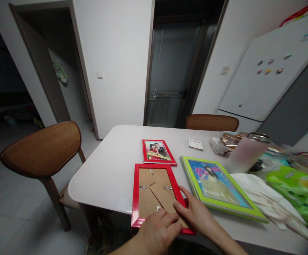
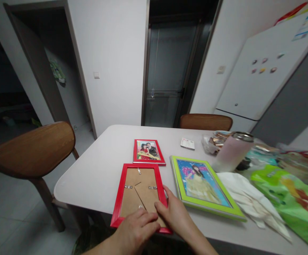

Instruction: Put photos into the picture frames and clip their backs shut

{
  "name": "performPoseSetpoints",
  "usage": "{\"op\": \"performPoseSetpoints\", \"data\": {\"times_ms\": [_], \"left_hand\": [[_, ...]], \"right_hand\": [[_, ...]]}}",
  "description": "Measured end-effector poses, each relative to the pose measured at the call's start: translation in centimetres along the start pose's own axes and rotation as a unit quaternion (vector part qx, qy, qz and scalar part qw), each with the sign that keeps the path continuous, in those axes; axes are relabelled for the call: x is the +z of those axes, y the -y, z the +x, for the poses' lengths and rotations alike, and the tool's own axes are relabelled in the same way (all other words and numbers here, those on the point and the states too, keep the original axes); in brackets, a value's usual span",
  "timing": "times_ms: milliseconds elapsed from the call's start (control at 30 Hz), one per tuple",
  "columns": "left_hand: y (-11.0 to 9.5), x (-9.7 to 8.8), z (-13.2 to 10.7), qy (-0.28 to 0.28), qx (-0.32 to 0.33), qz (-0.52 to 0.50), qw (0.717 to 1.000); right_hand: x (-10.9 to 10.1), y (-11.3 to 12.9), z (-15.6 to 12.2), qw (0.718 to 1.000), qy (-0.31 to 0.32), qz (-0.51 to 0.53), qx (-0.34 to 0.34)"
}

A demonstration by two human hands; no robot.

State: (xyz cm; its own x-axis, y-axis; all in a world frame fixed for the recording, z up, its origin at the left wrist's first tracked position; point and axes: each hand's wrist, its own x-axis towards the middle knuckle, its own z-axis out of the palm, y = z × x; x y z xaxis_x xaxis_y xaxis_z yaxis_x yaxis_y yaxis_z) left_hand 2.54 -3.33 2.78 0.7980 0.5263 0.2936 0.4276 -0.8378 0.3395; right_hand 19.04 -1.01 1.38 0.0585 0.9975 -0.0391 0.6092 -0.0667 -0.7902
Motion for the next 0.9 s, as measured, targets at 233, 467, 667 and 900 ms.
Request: {"op": "performPoseSetpoints", "data": {"times_ms": [233, 467, 667, 900], "left_hand": [[2.4, -1.9, -2.5, 0.006, -0.126, -0.063, 0.99], [4.6, -1.5, -4.3, 0.009, -0.162, -0.103, 0.981], [4.6, -2.1, -4.1, 0.005, -0.166, -0.141, 0.976], [5.0, -2.2, -4.4, 0.004, -0.166, -0.155, 0.974]], "right_hand": [[-0.7, -0.1, 0.6, 0.974, -0.001, -0.227, -0.017], [-0.1, 0.8, 3.2, 0.949, -0.017, -0.292, -0.121], [1.0, 0.3, 5.1, 0.945, -0.037, -0.31, -0.099], [0.4, 1.1, 2.2, 0.934, 0.013, -0.272, -0.233]]}}
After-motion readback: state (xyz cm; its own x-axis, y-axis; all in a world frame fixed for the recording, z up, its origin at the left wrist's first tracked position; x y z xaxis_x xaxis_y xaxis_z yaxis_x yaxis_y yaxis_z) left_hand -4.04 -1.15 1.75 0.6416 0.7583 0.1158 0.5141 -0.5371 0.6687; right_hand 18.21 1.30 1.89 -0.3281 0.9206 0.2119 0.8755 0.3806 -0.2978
